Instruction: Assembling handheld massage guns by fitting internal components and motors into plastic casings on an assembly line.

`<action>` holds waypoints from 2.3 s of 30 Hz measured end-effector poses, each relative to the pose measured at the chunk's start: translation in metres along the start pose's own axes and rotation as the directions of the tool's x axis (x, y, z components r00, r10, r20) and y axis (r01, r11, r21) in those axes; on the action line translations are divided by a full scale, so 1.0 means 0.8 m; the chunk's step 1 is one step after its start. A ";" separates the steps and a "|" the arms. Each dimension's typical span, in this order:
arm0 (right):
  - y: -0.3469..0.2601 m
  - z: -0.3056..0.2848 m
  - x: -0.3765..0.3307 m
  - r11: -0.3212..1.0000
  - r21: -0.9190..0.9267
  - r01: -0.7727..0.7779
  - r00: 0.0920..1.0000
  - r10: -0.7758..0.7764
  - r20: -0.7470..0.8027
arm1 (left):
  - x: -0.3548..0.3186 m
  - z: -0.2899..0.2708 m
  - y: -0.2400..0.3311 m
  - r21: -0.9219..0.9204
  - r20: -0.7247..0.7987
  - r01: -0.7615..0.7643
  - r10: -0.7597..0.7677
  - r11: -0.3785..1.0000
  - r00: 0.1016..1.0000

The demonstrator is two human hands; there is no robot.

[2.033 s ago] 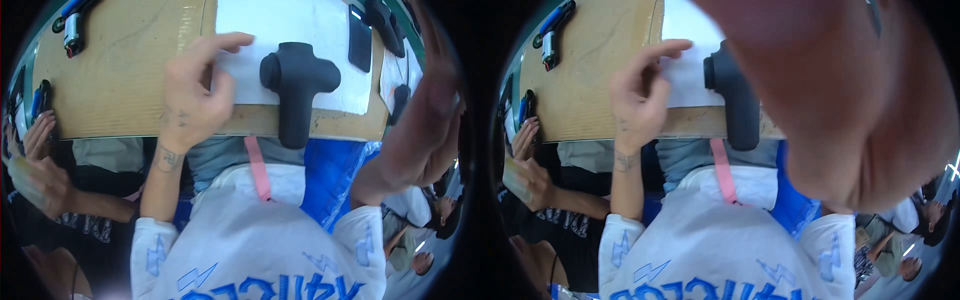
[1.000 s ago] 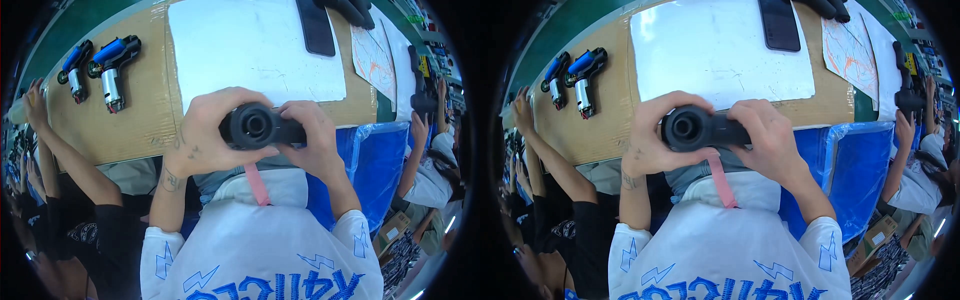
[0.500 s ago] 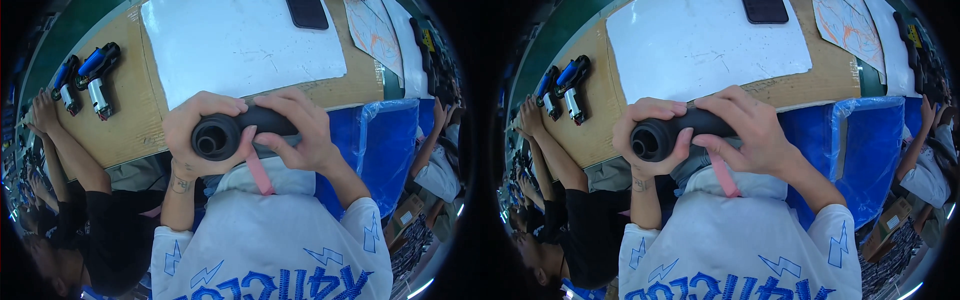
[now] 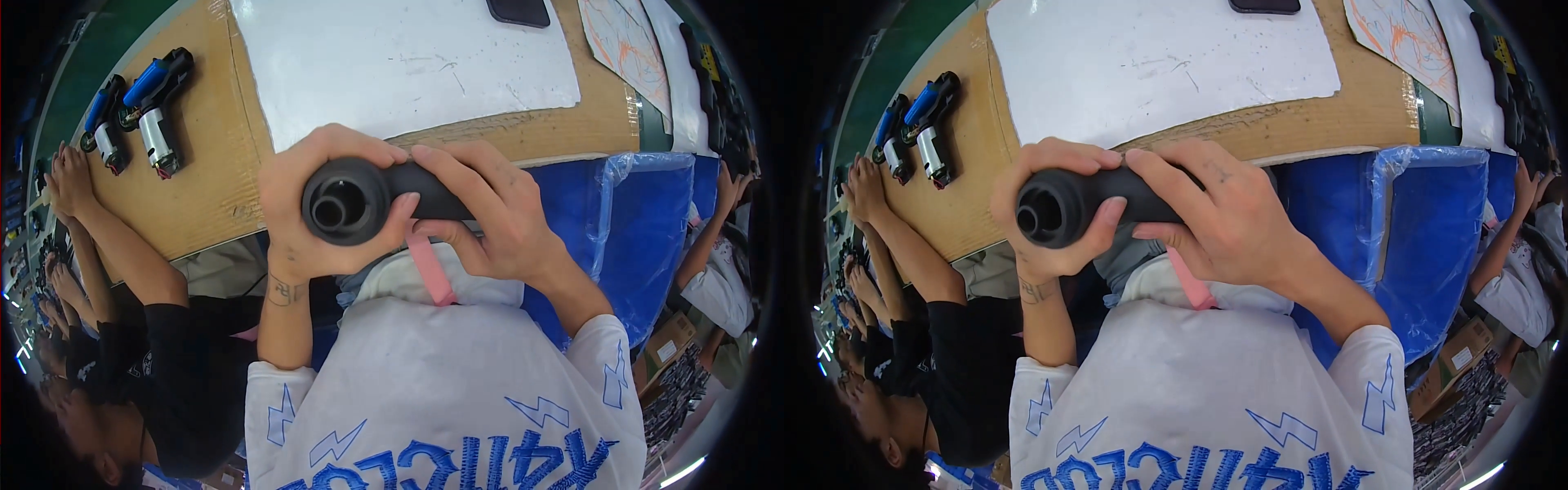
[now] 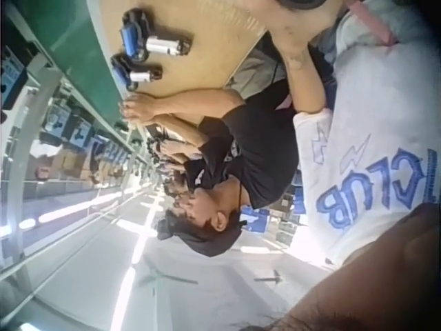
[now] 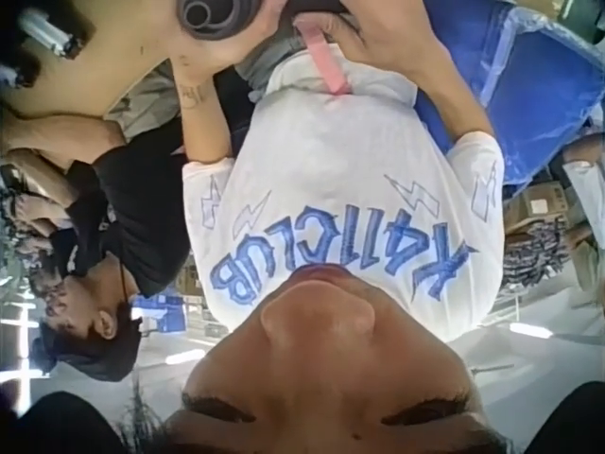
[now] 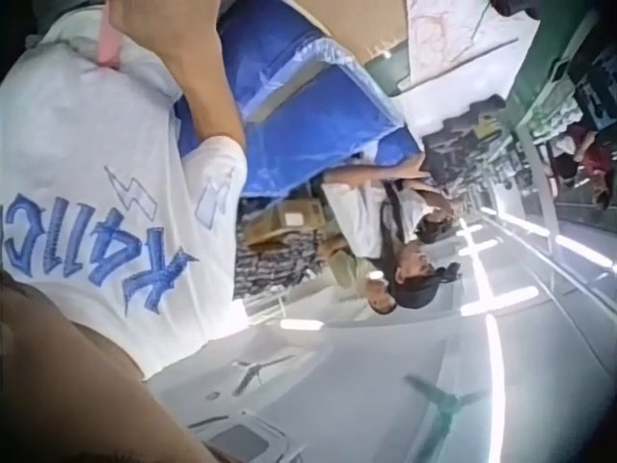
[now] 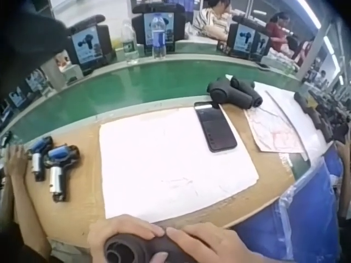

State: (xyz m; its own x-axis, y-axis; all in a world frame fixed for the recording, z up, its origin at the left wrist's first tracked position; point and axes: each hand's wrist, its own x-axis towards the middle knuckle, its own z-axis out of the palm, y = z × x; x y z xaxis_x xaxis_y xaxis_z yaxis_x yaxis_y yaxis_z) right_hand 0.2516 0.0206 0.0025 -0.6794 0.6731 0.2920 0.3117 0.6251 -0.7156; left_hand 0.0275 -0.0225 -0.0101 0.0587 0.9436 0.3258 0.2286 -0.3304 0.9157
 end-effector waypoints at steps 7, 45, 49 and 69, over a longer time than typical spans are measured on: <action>-0.002 -0.018 0.017 0.628 0.495 -0.601 0.784 0.584 0.212 | 0.027 -0.003 -0.008 -0.193 -0.079 0.212 -0.230 0.958 0.970; 0.039 -0.040 0.030 0.990 -0.130 0.049 0.973 -0.076 -0.217 | 0.125 -0.010 -0.008 0.080 0.292 -0.192 0.161 0.978 0.943; 0.038 -0.042 0.030 0.992 -0.126 0.023 0.972 -0.051 -0.231 | 0.120 -0.008 -0.008 0.075 0.277 -0.170 0.144 0.983 0.950; 0.081 -0.168 -0.008 0.774 -0.063 -0.631 0.751 0.588 -0.300 | -0.024 -0.110 -0.005 0.418 -0.631 0.326 0.013 0.848 0.776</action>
State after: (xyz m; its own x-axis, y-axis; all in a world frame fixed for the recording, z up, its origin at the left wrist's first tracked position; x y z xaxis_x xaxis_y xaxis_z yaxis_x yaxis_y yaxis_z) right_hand 0.3654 0.1098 0.0399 -0.1279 0.9917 -0.0110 0.7115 0.0841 -0.6976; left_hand -0.0603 -0.0412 0.0009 -0.5647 0.7147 0.4127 0.6188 0.0359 0.7847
